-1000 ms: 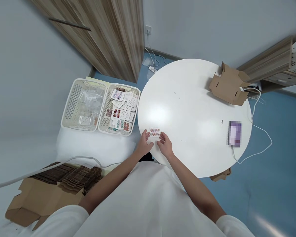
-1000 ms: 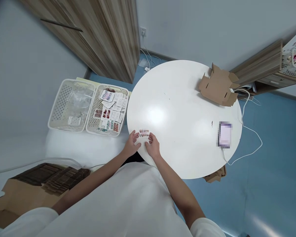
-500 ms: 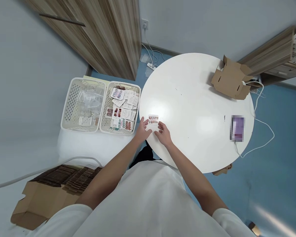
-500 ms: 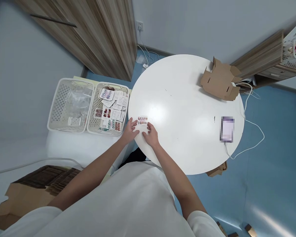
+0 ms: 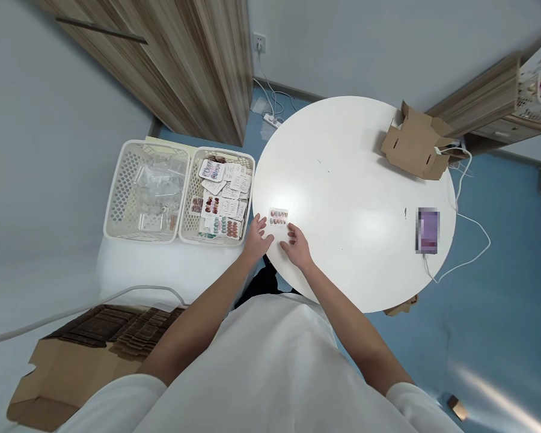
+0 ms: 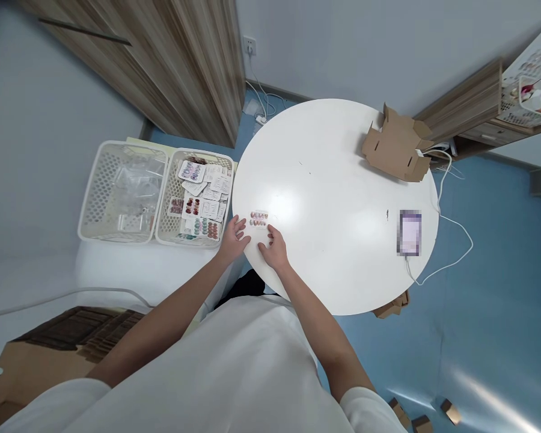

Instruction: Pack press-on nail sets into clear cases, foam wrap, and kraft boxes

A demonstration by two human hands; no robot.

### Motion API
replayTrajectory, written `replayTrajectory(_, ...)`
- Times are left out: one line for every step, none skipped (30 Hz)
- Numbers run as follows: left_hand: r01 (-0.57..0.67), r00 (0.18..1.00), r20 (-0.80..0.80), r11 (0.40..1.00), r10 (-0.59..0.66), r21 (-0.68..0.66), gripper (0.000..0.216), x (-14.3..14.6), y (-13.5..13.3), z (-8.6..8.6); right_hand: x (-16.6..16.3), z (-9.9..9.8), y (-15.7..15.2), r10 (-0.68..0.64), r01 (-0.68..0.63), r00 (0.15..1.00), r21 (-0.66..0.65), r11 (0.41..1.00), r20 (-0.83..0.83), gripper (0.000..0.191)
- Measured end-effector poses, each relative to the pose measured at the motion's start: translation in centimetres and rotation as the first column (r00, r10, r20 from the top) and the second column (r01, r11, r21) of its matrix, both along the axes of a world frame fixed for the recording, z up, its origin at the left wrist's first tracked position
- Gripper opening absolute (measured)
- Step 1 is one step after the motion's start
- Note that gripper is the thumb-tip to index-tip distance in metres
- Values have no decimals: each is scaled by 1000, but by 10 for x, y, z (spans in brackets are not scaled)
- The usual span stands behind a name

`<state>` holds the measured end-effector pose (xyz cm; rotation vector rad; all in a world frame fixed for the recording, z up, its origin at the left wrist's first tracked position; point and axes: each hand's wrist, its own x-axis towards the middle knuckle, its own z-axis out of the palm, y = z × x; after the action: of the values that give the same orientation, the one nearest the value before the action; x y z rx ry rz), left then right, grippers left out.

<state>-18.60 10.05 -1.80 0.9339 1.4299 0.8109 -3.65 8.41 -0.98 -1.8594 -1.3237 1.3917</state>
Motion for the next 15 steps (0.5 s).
replayTrajectory(-1,1000,5,1000,1,5,77,-1,0,0,0,0,0,5,-5,1000,5,1000,7,64)
replayTrajectory(-1,1000,8,1000,1,6,77,-1,-1,0,0,-1,-1,11,-11,1000,11,1000,13,64)
replayTrajectory(0,1000,9,1000,0,5,76,-2,-1,0,0,-1,-1,17,-18,1000,16,1000,19,64)
replayTrajectory(0,1000,8,1000,0,3,75,-2,-1,0,0,-2,-1,25,-25,999,21,999,25,65)
replayTrajectory(0,1000,5,1000,0,0,75,-2,-2,0,0,-2,-2,33,-34,999,25,999,34,65)
replayTrajectory(1,1000,3,1000,-1,-3,74,-3,-2,0,0,-3,-2,44,-45,998,29,999,43,67)
replayTrajectory(4,1000,1,1000,-4,-5,74,-3,-2,0,-1,-4,-2,55,-57,997,33,998,53,68)
replayTrajectory(7,1000,-1,1000,-7,-6,73,-3,-2,-1,-1,-4,-2,67,-69,996,36,997,62,69)
replayTrajectory(13,1000,-3,1000,-13,-5,73,-3,-2,-1,-1,-5,-2,77,-80,995,39,996,70,71)
replayTrajectory(19,1000,-5,1000,-19,-3,73,-3,-2,-1,-1,-5,-2,87,-90,993,43,995,76,72)
replayTrajectory(24,1000,-9,1000,-24,1,72,-3,-2,-2,0,-5,-2,96,-100,992,46,994,78,73)
replayTrajectory(28,1000,-13,1000,-28,7,72,-3,-2,-2,0,-5,-2,105,-108,992,47,993,77,74)
replayTrajectory(29,999,-19,999,-29,15,71,-3,-3,-3,0,-5,-3,113,-116,991,46,992,73,75)
replayTrajectory(30,999,-27,999,-29,24,70,-3,-3,-3,1,-4,-4,120,-123,991,45,991,66,76)
replayTrajectory(29,999,-38,999,-28,33,69,-3,-3,-3,2,-4,-4,127,-130,990,42,991,57,77)
